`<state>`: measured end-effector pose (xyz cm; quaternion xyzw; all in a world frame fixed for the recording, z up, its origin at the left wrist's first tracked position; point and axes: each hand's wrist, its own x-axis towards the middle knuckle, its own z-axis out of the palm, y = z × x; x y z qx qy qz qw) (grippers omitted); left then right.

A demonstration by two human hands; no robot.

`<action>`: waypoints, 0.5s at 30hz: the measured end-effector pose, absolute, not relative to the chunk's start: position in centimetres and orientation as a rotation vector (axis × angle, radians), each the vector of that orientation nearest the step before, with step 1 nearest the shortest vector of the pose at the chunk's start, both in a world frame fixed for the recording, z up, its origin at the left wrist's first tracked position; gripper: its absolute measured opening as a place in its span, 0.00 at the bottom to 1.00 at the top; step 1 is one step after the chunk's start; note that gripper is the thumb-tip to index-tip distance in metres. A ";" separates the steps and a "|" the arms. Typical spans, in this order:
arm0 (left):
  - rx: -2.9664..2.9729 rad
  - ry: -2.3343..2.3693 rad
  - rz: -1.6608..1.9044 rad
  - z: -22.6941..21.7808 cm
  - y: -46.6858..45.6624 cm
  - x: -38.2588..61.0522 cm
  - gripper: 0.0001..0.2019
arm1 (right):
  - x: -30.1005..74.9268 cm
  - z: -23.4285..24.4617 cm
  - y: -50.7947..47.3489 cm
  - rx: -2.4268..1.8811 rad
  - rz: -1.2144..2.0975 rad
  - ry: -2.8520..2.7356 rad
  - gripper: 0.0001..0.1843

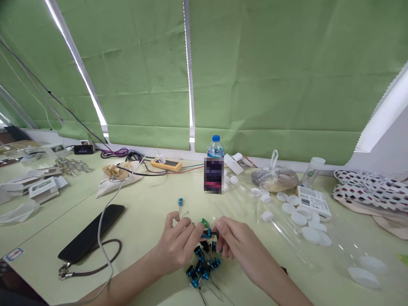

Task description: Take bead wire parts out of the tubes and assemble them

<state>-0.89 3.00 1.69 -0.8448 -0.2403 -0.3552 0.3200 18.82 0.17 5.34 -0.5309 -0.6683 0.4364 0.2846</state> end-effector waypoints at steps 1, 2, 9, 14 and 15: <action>-2.231 -0.639 -0.931 1.6 3.0 -0.9 0.07 | 18.7 5.3 0.1 -1.395 1.193 -1.794 0.24; -2.249 -0.652 -0.930 1.5 3.1 -0.8 0.07 | 18.6 5.4 0.0 -1.382 1.186 -1.801 0.22; -2.612 -0.908 -1.086 1.3 3.3 -0.4 0.12 | 17.7 6.6 -0.8 -1.415 0.598 -2.089 0.04; -2.839 -1.108 -1.127 1.1 3.4 -0.4 0.18 | 17.6 6.5 -0.8 -1.378 0.479 -2.191 0.07; -2.852 -1.120 -1.119 1.0 3.3 -0.4 0.18 | 17.7 6.5 -0.8 -1.387 0.487 -2.179 0.06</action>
